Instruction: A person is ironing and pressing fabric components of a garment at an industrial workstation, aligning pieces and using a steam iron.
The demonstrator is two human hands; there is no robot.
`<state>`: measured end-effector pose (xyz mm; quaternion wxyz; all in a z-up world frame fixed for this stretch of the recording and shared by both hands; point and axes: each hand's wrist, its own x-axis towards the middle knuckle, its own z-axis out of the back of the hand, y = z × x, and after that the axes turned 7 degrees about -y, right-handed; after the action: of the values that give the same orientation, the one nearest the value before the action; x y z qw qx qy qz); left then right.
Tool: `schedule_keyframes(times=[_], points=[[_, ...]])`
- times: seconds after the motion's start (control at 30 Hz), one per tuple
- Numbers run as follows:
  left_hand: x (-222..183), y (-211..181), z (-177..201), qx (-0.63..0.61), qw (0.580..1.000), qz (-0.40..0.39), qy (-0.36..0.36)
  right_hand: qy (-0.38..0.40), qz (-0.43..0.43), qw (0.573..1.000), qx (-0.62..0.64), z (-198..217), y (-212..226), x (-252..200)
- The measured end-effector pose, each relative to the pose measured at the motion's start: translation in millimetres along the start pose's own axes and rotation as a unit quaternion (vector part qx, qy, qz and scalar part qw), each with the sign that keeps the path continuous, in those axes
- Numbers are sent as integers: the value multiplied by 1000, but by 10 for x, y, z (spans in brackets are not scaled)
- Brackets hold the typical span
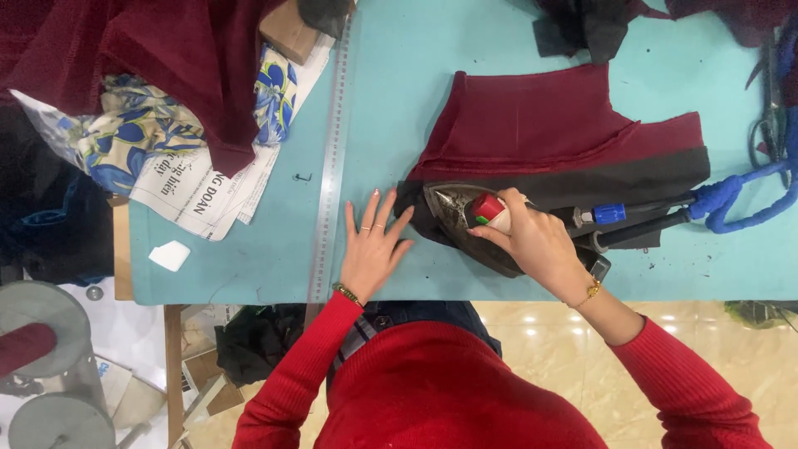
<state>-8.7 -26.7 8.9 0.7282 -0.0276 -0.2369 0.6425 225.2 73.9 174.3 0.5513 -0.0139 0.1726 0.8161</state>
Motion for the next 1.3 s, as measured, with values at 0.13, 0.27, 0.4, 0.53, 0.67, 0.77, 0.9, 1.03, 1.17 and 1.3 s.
schedule_keyframes(times=[0.13, 0.27, 0.4, 0.53, 0.67, 0.77, 0.9, 1.03, 1.17, 1.3], points=[[9, -6, -14, 13, 1000, 5, 12, 2, 2, 1000, -4, -22, -24, 1], [-4, -14, -46, 9, 1000, 9, -9, 0, 1, 1000, -7, -17, -12, -6], [-52, -32, -92, 2, 1000, 6, -25, -10, 1, 1000, -6, -25, -10, -15], [-63, -86, -197, -3, 999, -30, -35, -9, 1, 1000, -2, -26, -4, -4], [87, -87, -94, 2, 996, -89, -4, 6, -11, 1000, -1, -17, 0, 2], [139, -4, -93, 2, 998, -61, 8, 12, -17, 1000, 2, -1, 19, 16], [138, -5, -97, 17, 999, -42, 3, 20, -33, 999, 6, -14, 19, 29], [154, -12, -65, 23, 999, -42, 0, 21, -38, 999, 19, -18, 22, 45], [155, -5, -96, 12, 999, -43, -14, 18, -37, 999, 27, 18, 33, 37], [141, 8, -130, 10, 999, -45, -22, 15, -35, 999, 35, 42, 44, 25]])
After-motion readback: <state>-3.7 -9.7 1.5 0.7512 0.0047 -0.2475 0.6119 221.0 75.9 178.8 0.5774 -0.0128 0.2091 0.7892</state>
